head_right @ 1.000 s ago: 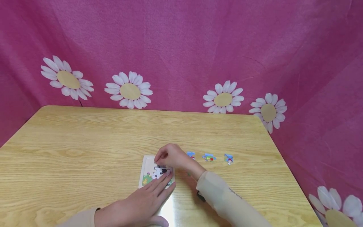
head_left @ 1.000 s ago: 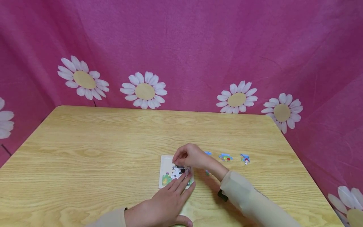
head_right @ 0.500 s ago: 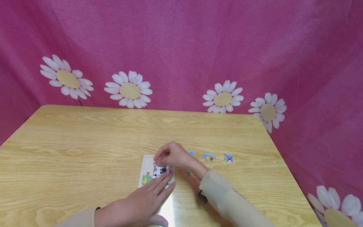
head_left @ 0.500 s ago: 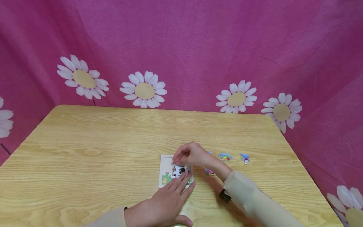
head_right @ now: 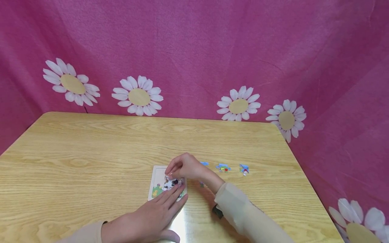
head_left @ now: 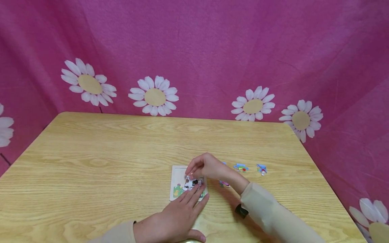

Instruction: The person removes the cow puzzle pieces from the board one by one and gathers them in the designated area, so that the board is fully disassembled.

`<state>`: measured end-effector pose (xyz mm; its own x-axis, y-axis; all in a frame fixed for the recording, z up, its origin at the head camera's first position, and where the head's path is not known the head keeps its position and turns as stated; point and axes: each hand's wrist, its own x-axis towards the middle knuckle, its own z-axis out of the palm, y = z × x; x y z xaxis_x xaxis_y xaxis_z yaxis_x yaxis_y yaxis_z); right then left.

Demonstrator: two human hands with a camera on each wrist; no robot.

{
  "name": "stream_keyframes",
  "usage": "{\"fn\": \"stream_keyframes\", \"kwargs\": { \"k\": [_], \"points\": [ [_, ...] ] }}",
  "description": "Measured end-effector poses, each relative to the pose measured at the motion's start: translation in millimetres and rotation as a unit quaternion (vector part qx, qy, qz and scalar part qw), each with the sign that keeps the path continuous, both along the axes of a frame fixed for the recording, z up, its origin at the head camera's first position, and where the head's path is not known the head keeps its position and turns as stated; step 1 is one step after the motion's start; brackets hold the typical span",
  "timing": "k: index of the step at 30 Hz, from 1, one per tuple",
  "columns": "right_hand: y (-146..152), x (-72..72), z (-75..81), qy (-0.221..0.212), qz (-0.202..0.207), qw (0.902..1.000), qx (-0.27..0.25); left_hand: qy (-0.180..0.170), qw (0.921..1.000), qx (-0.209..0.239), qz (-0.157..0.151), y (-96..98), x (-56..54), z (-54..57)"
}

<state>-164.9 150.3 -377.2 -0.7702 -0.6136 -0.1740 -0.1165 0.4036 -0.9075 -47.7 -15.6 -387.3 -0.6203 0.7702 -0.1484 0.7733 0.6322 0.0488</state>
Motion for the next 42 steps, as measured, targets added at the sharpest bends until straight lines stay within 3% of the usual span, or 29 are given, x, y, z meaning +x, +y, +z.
{"fn": "stream_keyframes", "kwargs": {
  "k": [7, 18, 31, 42],
  "points": [
    [3, 1.8, 0.5, 0.01, 0.014, 0.9998, 0.002, 0.004, 1.0, -0.002, -0.001, -0.1, 0.2, -0.1],
    [30, 0.9, 11.8, 0.051, -0.024, 0.9982, 0.017, 0.005, 1.0, -0.004, 0.002, 1.4, -0.8, -2.5],
    [98, 9.7, 22.3, 0.069, -0.081, 0.9931, 0.05, -0.012, 0.9997, -0.009, 0.017, 2.2, -0.2, -0.4],
    [144, 19.3, 10.7, 0.064, -0.108, 0.9868, 0.102, -0.021, 0.9997, -0.001, 0.011, 0.9, -0.3, -2.5]
  ]
}}
